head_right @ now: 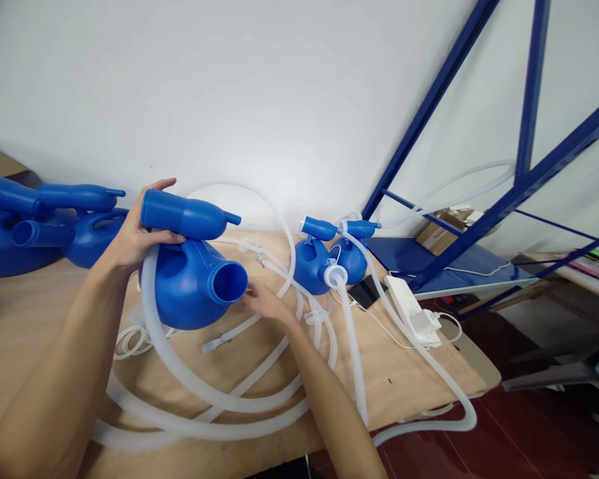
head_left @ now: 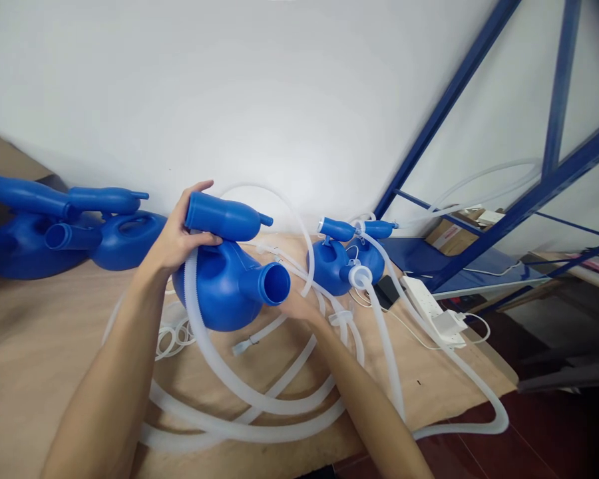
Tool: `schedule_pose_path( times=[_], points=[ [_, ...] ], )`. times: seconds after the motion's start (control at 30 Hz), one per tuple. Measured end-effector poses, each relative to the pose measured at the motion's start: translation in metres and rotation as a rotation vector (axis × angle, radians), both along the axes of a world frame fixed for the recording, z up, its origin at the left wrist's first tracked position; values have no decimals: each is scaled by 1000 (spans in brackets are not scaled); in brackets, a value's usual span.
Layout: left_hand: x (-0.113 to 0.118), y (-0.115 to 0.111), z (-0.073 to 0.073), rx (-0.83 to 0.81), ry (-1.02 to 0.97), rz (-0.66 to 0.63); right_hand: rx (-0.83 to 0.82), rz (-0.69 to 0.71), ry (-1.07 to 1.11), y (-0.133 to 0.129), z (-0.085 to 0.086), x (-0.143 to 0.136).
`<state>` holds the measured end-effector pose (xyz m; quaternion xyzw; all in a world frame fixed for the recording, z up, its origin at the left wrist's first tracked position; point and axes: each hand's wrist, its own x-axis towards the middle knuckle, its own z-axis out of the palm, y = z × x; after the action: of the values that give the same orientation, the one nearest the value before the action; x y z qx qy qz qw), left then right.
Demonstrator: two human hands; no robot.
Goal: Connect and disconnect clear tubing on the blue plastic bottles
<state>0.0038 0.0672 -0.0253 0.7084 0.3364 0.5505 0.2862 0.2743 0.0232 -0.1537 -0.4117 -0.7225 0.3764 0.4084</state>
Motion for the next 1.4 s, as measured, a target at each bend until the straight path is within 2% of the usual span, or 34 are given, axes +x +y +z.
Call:
schedule_pose_path(
  times=[0.23, 0.33, 0.47, 0.6, 0.73, 0.9, 1.07, 1.2, 1.27, 1.4],
  points=[
    [1, 4, -5, -125, -108, -26, -101, -105, 191, 7, 5, 10],
    [7, 6, -9, -161, -113, -44, -78, -90, 170, 6, 4, 7],
    [9, 9, -12, -190, -132, -43, -20, -99, 69, 5, -8, 4],
    [0, 15, -13, -255, -247, -29, -29, 26, -162, 2, -17, 6],
    [-11, 21, -16, -278, -297, -18, 71, 174, -239, -6, -13, 6],
    [-9, 20, -15, -293, -262, -14, 120, 139, -164, -10, -8, 1],
    [3, 14, -11, -308, -244, -43, 19, 49, 43, -4, -10, 6],
    [11, 11, -12, -324, -238, -47, 22, 162, 157, -6, -11, 9],
    [17, 10, -14, -318, -243, -31, 56, 164, 171, -11, -9, 6],
    [30, 9, -19, -277, -150, 1, 91, 65, 100, -25, -3, -6]
  ],
)
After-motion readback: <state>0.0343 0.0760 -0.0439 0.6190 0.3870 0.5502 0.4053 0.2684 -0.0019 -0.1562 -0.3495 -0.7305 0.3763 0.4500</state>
